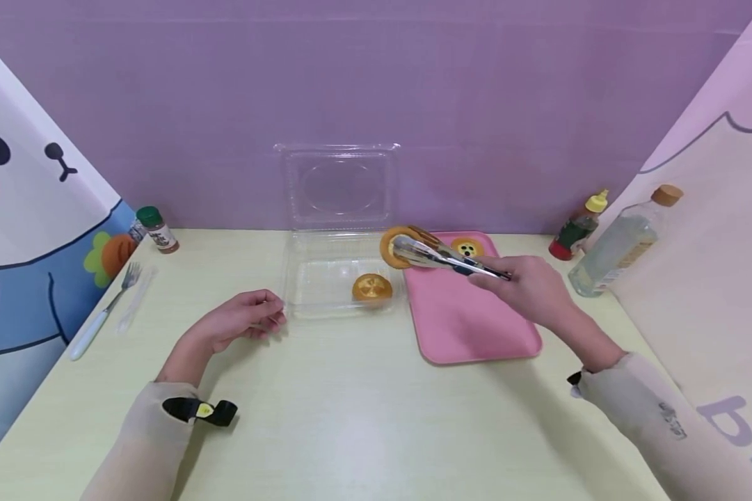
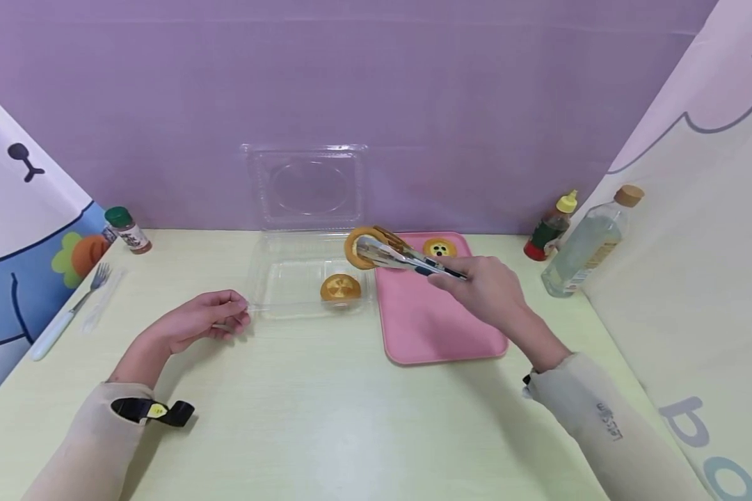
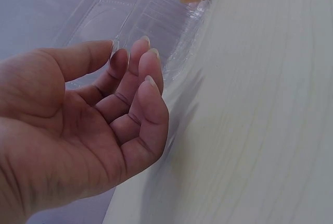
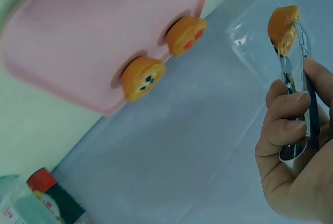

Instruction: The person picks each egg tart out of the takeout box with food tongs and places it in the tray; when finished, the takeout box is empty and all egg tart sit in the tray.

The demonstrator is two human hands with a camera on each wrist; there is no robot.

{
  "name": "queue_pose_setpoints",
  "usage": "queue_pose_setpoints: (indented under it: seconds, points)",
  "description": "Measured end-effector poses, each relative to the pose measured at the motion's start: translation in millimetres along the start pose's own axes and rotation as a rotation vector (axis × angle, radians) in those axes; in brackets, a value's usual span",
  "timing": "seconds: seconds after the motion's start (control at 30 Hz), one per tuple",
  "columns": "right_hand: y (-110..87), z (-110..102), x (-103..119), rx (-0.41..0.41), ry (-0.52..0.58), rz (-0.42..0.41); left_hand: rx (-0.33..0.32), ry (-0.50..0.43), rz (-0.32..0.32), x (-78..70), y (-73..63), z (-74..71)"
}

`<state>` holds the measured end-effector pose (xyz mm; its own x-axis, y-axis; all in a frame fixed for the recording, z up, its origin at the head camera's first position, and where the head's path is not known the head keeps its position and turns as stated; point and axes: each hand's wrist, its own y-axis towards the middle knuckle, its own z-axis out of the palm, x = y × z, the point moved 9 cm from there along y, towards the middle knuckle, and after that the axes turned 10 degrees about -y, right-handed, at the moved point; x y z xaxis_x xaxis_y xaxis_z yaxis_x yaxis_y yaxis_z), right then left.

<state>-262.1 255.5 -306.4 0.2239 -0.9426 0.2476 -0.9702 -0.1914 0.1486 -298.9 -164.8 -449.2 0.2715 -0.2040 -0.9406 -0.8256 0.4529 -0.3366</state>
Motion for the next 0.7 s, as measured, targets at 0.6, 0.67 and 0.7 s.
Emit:
queue_pose_setpoints:
  seconds: [0.6,0.67,0.7]
  points:
    - [-23.3,3,-50,-0.005,-0.047,0.068,0.000,0.008,0.000,-1.5,0.3,0.3]
    - [-24.0,6,-53,0.005,-0.055,0.070,-0.002,0.005,-0.004,-1.1,-0.4,0.1]
    - [-24.1,8,-55,0.013,-0.060,0.072,-0.003,0.004,-0.005,-0.8,-0.8,-0.1]
